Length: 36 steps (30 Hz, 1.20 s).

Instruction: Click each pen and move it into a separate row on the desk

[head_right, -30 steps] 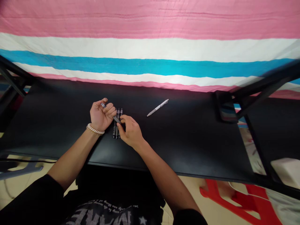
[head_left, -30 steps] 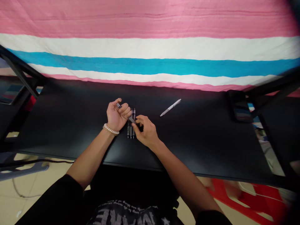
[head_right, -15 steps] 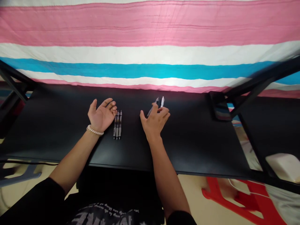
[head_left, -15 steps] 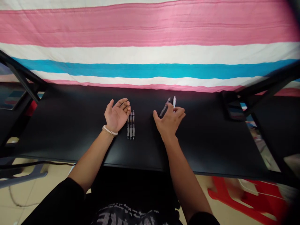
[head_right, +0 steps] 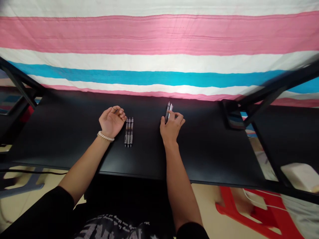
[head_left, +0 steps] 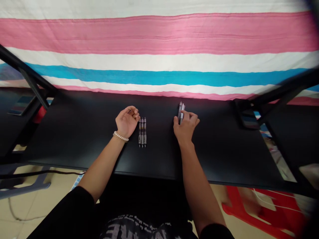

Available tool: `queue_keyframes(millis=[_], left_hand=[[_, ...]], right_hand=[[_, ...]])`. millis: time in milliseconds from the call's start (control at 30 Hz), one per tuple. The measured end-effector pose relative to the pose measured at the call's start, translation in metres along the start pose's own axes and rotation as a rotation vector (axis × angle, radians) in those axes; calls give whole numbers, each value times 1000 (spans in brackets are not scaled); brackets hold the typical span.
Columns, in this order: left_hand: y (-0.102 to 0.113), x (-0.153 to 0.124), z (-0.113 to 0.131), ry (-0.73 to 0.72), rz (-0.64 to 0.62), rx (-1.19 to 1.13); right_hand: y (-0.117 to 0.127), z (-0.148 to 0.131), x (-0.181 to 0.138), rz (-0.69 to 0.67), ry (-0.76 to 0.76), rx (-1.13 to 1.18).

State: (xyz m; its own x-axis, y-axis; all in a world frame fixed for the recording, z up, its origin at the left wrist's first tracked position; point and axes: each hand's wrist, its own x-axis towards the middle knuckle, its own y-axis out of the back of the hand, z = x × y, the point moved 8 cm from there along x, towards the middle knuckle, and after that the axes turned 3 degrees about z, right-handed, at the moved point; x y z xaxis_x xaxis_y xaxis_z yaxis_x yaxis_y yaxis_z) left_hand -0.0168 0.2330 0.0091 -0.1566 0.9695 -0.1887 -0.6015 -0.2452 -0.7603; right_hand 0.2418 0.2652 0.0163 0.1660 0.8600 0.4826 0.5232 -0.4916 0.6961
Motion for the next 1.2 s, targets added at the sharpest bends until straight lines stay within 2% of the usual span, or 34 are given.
queue_keyframes(millis=[67, 100, 200, 300, 400, 600, 667, 733, 800, 900, 967, 1033, 1200], left_hand=[[5, 2, 4, -36, 42, -3], [7, 3, 5, -51, 60, -4], [11, 5, 7, -72, 81, -16], [11, 6, 5, -69, 62, -20], [11, 6, 4, -67, 35, -22], [13, 4, 3, -84, 20, 71], [14, 4, 4, -124, 10, 119], [16, 4, 6, -199, 28, 239], [15, 2, 9, -281, 48, 396], [8, -3, 4, -276, -4, 562], [4, -6, -1, -216, -49, 592], [4, -8, 0, -200, -32, 561], [14, -9, 15, -290, 166, 442]], right_hand=[[13, -17, -8, 25, 29, 18], [16, -29, -16, -17, 49, 76], [3, -71, -54, -428, 132, 336], [-4, -102, -94, -651, 227, 354], [-5, -109, -107, -621, 254, 303], [-9, -101, -103, -605, 308, 201], [-7, -94, -100, -588, 279, 226], [-4, -83, -95, -549, 162, 348], [-4, -73, -94, -550, -17, 560], [-12, -74, -97, -628, -228, 855], [-16, -81, -95, -655, -268, 944], [-20, -88, -90, -674, -260, 997], [-38, -99, -77, -750, -224, 1120]])
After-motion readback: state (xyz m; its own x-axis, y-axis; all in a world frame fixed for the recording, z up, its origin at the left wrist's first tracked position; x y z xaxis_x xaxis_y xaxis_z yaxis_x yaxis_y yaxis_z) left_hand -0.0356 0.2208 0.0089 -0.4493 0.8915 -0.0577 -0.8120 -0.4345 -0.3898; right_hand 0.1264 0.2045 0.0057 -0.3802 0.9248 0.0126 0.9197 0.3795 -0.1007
